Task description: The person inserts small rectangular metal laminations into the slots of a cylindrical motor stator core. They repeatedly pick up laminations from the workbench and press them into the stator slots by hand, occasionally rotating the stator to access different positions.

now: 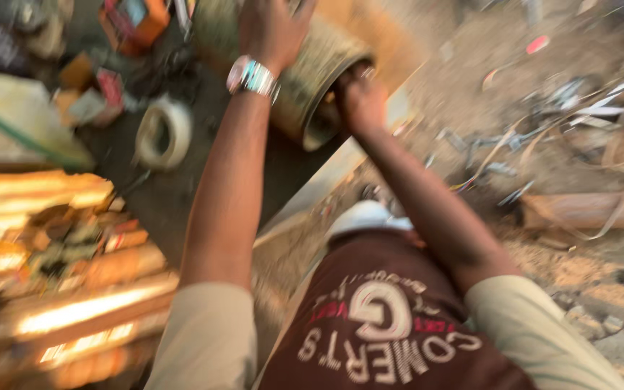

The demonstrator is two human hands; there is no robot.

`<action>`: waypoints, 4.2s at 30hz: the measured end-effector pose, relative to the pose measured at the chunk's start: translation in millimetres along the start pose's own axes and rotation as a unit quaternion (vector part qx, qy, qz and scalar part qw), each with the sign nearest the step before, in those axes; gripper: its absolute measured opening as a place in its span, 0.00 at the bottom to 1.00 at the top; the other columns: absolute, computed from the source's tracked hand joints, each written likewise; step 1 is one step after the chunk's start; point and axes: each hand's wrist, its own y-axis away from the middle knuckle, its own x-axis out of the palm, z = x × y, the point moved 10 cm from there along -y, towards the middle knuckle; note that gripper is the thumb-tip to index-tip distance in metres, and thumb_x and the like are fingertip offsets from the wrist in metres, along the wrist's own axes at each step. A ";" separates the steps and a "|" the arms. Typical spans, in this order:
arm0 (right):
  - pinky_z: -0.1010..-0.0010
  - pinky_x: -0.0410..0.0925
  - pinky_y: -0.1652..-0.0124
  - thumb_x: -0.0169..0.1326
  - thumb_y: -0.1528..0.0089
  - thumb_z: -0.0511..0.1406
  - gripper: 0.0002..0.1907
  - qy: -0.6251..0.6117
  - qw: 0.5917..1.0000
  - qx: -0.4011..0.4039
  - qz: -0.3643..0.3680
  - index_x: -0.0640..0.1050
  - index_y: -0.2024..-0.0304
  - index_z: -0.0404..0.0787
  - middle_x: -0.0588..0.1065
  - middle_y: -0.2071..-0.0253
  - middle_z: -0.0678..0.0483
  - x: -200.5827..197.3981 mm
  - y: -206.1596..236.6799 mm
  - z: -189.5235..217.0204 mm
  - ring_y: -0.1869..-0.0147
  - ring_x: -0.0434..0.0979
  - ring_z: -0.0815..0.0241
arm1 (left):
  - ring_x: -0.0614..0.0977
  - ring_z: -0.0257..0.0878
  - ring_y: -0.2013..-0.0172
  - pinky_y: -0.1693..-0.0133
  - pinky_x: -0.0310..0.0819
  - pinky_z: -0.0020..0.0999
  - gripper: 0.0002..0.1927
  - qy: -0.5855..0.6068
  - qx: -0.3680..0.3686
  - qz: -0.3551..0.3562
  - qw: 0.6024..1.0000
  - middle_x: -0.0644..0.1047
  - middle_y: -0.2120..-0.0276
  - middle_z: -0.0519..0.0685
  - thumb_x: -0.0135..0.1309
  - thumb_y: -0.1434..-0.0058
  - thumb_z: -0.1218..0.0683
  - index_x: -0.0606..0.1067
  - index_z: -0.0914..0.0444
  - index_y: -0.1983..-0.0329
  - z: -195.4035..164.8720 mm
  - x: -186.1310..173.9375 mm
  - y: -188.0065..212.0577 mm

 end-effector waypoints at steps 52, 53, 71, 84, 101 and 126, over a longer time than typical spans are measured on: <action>0.66 0.75 0.58 0.52 0.31 0.34 0.19 0.203 0.964 0.043 0.164 0.75 0.38 0.47 0.71 0.33 0.48 1.4 -34.0 23.8 0.53 0.77 0.57 | 0.83 0.42 0.63 0.48 0.62 0.48 0.16 0.080 -0.101 0.131 0.983 0.82 0.67 0.47 0.56 0.36 0.47 0.75 0.61 0.51 15.7 -27.5 -25.1; 0.67 0.75 0.63 0.54 0.34 0.38 0.20 0.190 0.970 0.042 0.147 0.76 0.40 0.43 0.71 0.35 0.46 -7.3 -35.0 28.8 0.50 0.77 0.53 | 0.83 0.42 0.63 0.48 0.62 0.48 0.16 0.080 -0.103 0.132 0.983 0.82 0.67 0.47 0.56 0.36 0.47 0.75 0.61 0.51 16.5 -26.8 -25.4; 0.66 0.75 0.60 0.54 0.35 0.42 0.18 0.199 0.971 -0.089 0.097 0.79 0.45 0.45 0.73 0.41 0.45 -21.9 -18.9 37.6 0.44 0.75 0.51 | 0.83 0.43 0.61 0.47 0.63 0.48 0.16 0.086 -0.109 0.114 0.984 0.83 0.67 0.47 0.57 0.37 0.48 0.76 0.61 0.51 16.3 -35.3 -28.4; 0.68 0.75 0.67 0.52 0.35 0.42 0.16 0.210 0.957 -0.012 0.200 0.81 0.48 0.48 0.68 0.32 0.42 2.9 -26.8 9.0 0.45 0.77 0.49 | 0.83 0.41 0.62 0.47 0.63 0.48 0.16 0.088 -0.112 0.112 0.983 0.82 0.69 0.46 0.57 0.36 0.48 0.76 0.61 0.51 17.7 -32.1 -29.6; 0.64 0.78 0.60 0.51 0.32 0.39 0.19 0.147 0.972 -0.058 0.174 0.78 0.41 0.40 0.70 0.37 0.36 -2.6 -24.4 16.4 0.55 0.81 0.50 | 0.83 0.42 0.62 0.49 0.63 0.47 0.15 0.086 -0.107 0.104 0.985 0.82 0.70 0.45 0.58 0.38 0.48 0.76 0.61 0.53 16.5 -32.0 -31.6; 0.62 0.74 0.65 0.59 0.41 0.30 0.05 -0.244 0.955 0.162 -0.040 0.79 0.64 0.31 0.80 0.70 0.41 -37.4 -20.3 -9.1 0.66 0.85 0.47 | 0.82 0.41 0.67 0.55 0.66 0.48 0.10 0.072 -0.058 0.017 0.996 0.81 0.74 0.43 0.60 0.37 0.48 0.76 0.58 0.61 21.4 -5.0 -20.6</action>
